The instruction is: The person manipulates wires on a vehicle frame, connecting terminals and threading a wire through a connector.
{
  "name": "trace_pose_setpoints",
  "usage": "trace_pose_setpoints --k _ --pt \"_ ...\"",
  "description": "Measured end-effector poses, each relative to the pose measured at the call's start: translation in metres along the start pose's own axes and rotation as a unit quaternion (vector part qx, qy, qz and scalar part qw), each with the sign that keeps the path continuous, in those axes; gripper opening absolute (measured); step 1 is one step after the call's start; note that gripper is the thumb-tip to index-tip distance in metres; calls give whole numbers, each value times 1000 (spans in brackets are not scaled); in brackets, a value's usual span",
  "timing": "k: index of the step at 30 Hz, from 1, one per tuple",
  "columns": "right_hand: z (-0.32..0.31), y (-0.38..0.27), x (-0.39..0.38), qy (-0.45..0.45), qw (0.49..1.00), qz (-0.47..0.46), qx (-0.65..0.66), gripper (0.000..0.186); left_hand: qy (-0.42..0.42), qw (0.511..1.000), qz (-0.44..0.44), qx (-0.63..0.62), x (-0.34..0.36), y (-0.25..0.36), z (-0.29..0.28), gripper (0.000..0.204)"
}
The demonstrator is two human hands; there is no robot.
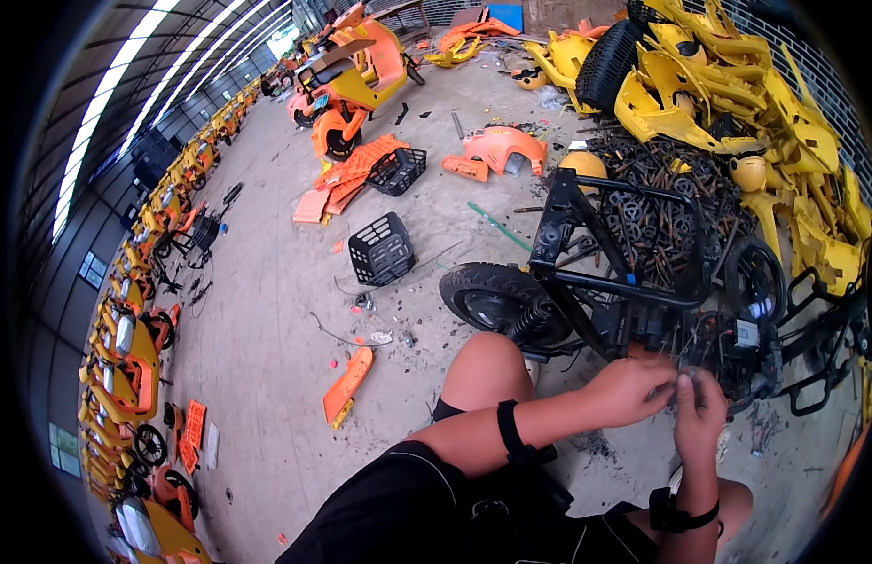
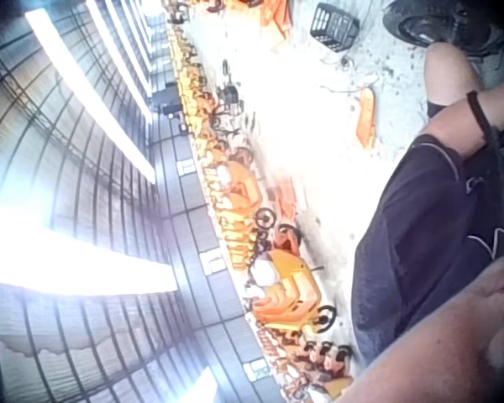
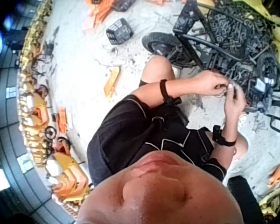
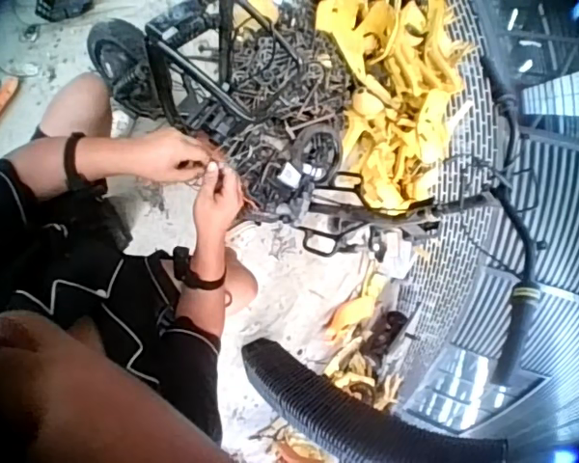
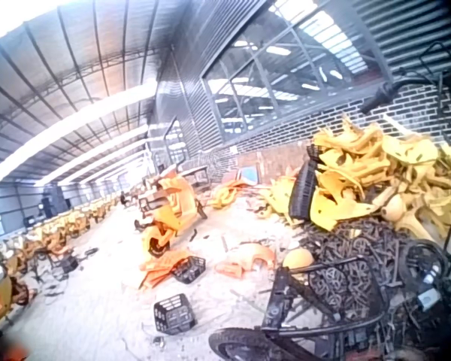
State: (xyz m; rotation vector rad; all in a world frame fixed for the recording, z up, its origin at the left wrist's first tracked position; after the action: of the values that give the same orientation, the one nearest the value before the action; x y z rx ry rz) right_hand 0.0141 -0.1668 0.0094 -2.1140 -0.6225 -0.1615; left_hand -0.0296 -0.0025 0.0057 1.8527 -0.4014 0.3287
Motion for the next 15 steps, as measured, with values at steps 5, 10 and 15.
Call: trace_pose_setpoints --k 5,10,15 --pt "1 -5 -1 0 1000 8 1 16 10 1000 -18 0 -1 0 3 20" --pt "2 -5 -1 7 1000 -12 -6 15 37 999 1 -29 0 -2 4 19" --pt "1 -5 -1 6 1000 -14 -22 15 55 995 -14 -85 0 -3 6 16"
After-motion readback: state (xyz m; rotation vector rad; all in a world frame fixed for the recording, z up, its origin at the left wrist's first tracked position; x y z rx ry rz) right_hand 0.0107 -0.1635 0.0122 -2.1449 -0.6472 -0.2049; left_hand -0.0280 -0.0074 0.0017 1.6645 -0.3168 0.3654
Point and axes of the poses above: each hand's wrist, its own x-axis towards the middle knuckle, its own z-axis out of the palm, y = z × x, the point moved 2 cm from there along x, towards the middle knuckle, and after that the axes turned 14 degrees about -x, right-handed, at the moved point
